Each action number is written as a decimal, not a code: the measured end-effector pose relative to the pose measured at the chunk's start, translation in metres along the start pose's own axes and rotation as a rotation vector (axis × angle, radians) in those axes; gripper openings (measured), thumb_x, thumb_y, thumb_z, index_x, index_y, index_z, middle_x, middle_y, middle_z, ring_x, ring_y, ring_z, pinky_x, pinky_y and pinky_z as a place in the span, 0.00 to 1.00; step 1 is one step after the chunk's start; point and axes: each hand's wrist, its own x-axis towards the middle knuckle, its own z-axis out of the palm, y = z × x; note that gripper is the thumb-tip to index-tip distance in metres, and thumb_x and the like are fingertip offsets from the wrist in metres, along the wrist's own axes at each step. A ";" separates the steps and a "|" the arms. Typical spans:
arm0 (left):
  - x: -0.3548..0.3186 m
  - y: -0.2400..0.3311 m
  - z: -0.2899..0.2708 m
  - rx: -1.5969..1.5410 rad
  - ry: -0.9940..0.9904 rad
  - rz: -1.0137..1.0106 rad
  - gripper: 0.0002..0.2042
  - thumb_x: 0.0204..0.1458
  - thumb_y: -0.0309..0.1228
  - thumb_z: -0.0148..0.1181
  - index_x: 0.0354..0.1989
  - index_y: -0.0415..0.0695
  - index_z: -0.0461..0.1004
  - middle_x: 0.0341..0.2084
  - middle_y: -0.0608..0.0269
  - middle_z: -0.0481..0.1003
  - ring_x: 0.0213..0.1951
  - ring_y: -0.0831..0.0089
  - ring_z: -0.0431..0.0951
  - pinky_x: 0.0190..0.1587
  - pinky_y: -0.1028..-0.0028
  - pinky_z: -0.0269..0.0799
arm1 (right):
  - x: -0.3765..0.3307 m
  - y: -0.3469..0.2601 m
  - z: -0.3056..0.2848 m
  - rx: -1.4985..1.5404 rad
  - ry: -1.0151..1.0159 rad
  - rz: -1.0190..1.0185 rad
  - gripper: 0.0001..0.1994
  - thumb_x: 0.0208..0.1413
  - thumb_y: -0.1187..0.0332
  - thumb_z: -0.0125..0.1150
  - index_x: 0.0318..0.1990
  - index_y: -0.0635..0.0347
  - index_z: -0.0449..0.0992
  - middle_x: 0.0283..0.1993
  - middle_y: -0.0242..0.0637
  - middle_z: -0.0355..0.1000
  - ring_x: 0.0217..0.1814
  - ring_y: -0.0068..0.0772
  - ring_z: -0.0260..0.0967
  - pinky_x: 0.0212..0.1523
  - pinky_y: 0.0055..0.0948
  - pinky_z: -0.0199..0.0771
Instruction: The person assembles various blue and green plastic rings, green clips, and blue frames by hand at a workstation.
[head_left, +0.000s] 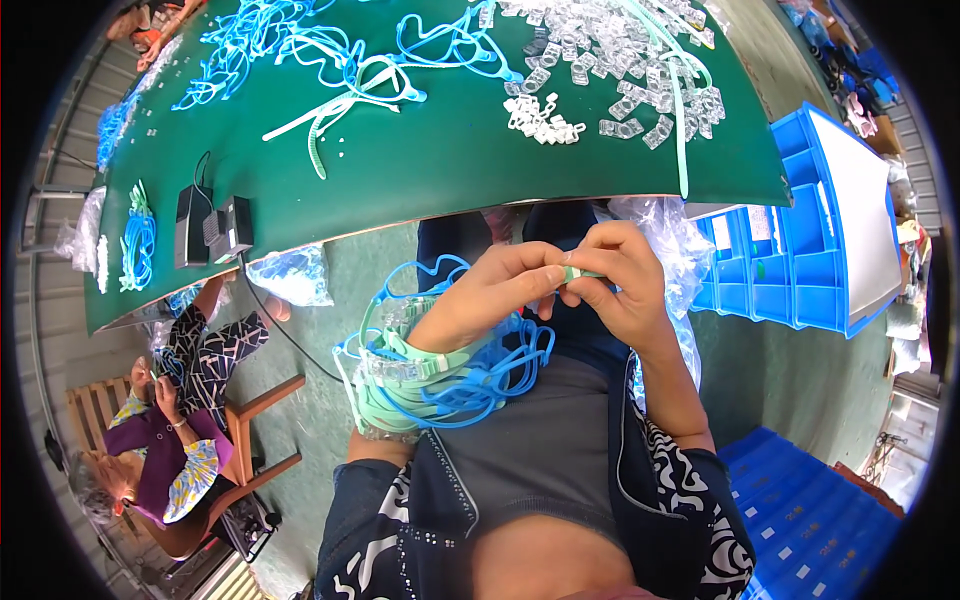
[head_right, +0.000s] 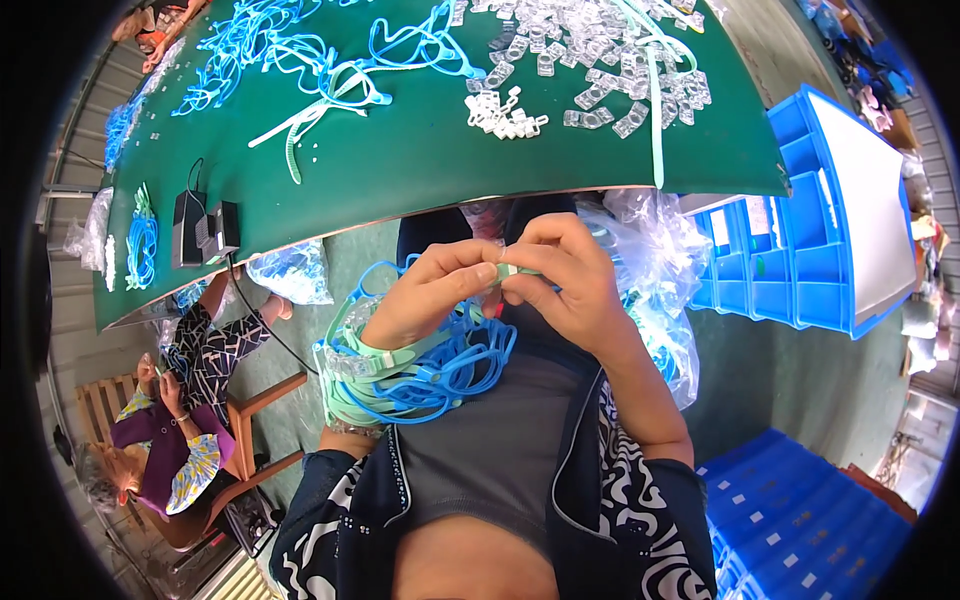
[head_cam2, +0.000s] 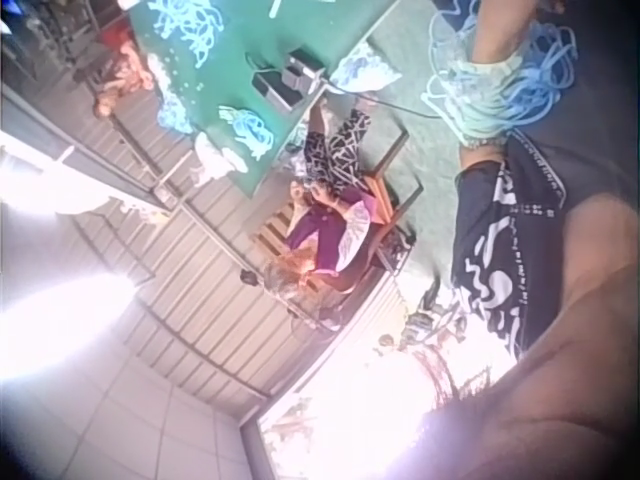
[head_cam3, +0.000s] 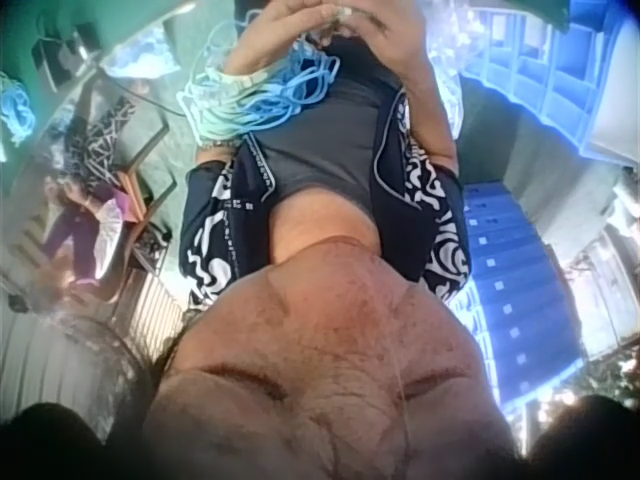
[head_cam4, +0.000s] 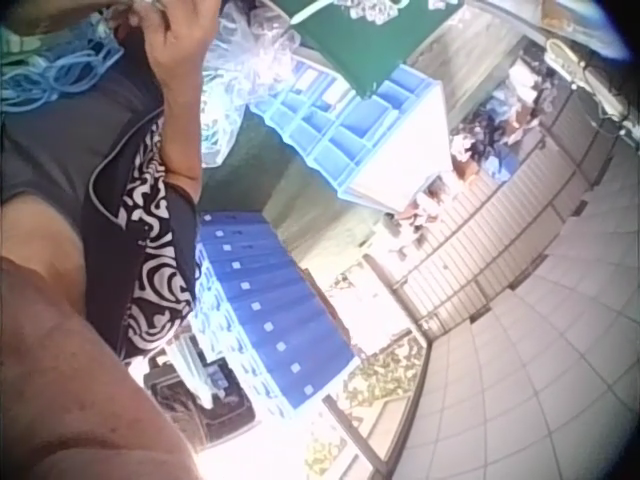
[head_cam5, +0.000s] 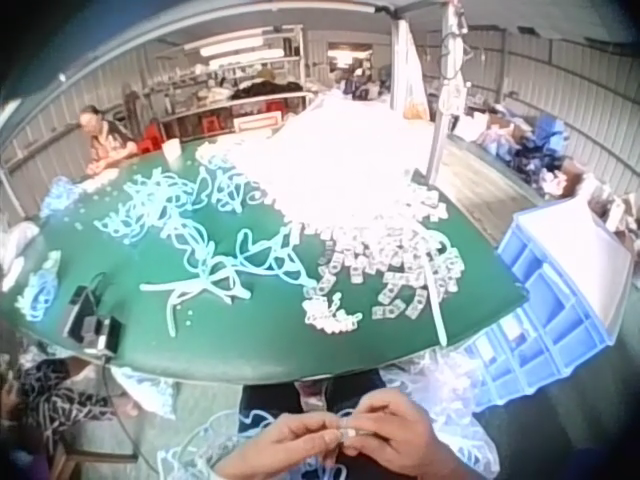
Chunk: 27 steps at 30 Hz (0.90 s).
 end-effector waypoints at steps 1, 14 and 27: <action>0.000 0.000 0.000 0.027 -0.005 0.015 0.10 0.55 0.34 0.51 0.34 0.40 0.71 0.27 0.68 0.73 0.27 0.85 0.67 0.30 0.84 0.62 | 0.001 -0.001 0.000 0.000 -0.001 0.000 0.08 0.47 0.74 0.62 0.36 0.64 0.74 0.35 0.39 0.68 0.29 0.27 0.69 0.27 0.20 0.68; 0.001 -0.004 -0.002 0.584 0.204 0.189 0.08 0.53 0.28 0.55 0.36 0.35 0.73 0.27 0.63 0.75 0.30 0.81 0.73 0.33 0.82 0.68 | -0.003 0.003 0.002 0.028 0.104 0.119 0.04 0.49 0.76 0.58 0.31 0.64 0.70 0.34 0.38 0.67 0.36 0.31 0.65 0.38 0.25 0.65; 0.003 -0.005 0.006 0.720 0.333 0.474 0.09 0.41 0.26 0.63 0.32 0.39 0.74 0.23 0.62 0.75 0.23 0.76 0.74 0.27 0.79 0.69 | -0.014 0.012 0.012 0.403 0.127 0.268 0.02 0.56 0.75 0.52 0.33 0.64 0.67 0.38 0.32 0.62 0.34 0.18 0.60 0.36 0.16 0.61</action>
